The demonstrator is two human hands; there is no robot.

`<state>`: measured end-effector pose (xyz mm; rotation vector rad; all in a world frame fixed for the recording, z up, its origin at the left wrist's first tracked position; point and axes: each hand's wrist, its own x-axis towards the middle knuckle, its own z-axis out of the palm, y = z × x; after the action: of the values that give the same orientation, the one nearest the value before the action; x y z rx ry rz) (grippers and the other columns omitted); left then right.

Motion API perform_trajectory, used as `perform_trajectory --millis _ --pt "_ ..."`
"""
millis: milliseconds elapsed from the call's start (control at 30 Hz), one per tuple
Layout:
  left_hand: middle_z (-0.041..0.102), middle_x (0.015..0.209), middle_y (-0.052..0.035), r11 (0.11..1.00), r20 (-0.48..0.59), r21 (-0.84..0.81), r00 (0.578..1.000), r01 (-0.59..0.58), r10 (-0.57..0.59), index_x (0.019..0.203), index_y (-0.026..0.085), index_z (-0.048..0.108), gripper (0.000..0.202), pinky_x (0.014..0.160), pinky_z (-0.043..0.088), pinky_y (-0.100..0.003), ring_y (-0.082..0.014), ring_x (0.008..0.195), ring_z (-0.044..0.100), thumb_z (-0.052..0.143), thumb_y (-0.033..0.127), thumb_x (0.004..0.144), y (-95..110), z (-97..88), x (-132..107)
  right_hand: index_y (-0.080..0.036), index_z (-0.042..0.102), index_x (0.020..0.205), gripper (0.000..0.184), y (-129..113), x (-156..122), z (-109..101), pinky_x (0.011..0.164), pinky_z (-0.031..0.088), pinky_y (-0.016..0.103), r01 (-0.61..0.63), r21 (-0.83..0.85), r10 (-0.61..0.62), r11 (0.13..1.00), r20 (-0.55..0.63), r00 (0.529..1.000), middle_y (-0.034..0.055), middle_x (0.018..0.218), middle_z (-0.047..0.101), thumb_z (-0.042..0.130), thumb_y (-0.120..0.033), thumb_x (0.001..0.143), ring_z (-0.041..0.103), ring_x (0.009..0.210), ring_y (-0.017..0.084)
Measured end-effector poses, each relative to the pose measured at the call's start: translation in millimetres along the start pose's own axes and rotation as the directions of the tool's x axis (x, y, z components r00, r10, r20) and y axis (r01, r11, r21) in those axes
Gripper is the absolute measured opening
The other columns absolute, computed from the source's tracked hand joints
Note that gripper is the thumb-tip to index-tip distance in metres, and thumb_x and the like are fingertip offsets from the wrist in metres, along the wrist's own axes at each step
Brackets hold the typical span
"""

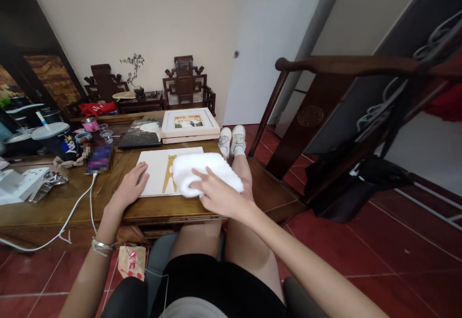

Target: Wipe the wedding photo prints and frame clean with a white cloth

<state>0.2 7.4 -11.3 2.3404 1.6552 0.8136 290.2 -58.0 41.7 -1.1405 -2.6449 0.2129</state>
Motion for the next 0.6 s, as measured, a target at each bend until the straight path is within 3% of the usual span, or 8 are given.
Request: perform_trajectory --millis 100,167,267,367,500,600 --pt "0.047 0.146 -0.0206 1.0 0.002 -0.008 1.0 0.003 -0.003 0.13 0.003 0.055 0.052 0.118 0.028 -0.043 -0.0273 0.14 0.038 0.038 0.034 0.092 -0.1 0.0 -0.8 -0.017 0.067 0.091 0.04 -22.7 -19.2 -11.4 0.108 0.033 0.047 0.021 0.021 -0.022 1.0 0.052 0.998 0.017 0.124 0.064 0.042 0.0 0.065 0.043 0.135 0.03" --pt "0.046 0.146 -0.0217 1.0 0.005 -0.013 1.0 0.003 -0.003 0.13 0.002 0.054 0.052 0.118 0.027 -0.044 -0.0281 0.14 0.038 0.038 0.034 0.092 0.2 -0.5 -1.0 -0.017 0.067 0.086 0.038 -23.3 -20.5 -14.0 0.104 0.037 0.044 0.035 0.034 -0.038 0.999 0.069 0.997 0.0153 0.113 0.069 0.041 0.0 0.064 0.049 0.13 0.03" --pt "0.046 0.146 -0.023 1.0 0.009 -0.013 1.0 0.006 -0.006 0.13 0.0 0.054 0.053 0.118 0.027 -0.043 -0.0285 0.14 0.038 0.038 0.034 0.092 0.5 -1.2 -1.0 -0.018 0.066 0.087 0.038 -3.7 -6.4 -9.4 0.101 0.04 0.042 0.026 0.04 -0.027 0.999 0.04 0.999 0.0086 0.09 0.072 0.041 -0.001 0.065 0.063 0.106 0.027" --pt "0.046 0.145 -0.0228 1.0 0.007 -0.003 1.0 0.006 -0.006 0.131 0.0 0.054 0.055 0.118 0.027 -0.042 -0.0278 0.14 0.039 0.037 0.035 0.092 0.0 -1.5 -0.6 -0.017 0.067 0.094 0.04 27.0 22.1 -0.3 0.104 0.037 0.041 -0.006 -0.01 0.006 1.0 -0.004 1.0 0.004 0.081 0.071 0.043 -0.001 0.067 0.066 0.086 0.024" --pt "0.047 0.145 -0.0216 1.0 0.008 0.007 1.0 0.0 0.0 0.131 0.001 0.054 0.055 0.118 0.027 -0.043 -0.0271 0.14 0.039 0.036 0.036 0.092 -1.2 -1.8 -0.1 -0.014 0.067 0.104 0.04 58.9 65.7 9.0 0.105 0.035 0.041 -0.068 -0.056 0.065 0.996 -0.052 0.997 0.0092 0.095 0.073 0.043 -0.003 0.073 0.065 0.101 0.028" --pt "0.047 0.145 -0.0203 1.0 0.007 0.003 1.0 -0.01 0.01 0.13 0.004 0.055 0.053 0.117 0.028 -0.044 -0.0266 0.14 0.039 0.037 0.037 0.093 -2.0 -1.8 0.3 -0.011 0.063 0.116 0.047 67.0 85.6 13.6 0.108 0.03 0.045 -0.115 -0.07 0.11 0.991 -0.068 0.992 0.0144 0.113 0.069 0.041 -0.001 0.075 0.054 0.123 0.031"
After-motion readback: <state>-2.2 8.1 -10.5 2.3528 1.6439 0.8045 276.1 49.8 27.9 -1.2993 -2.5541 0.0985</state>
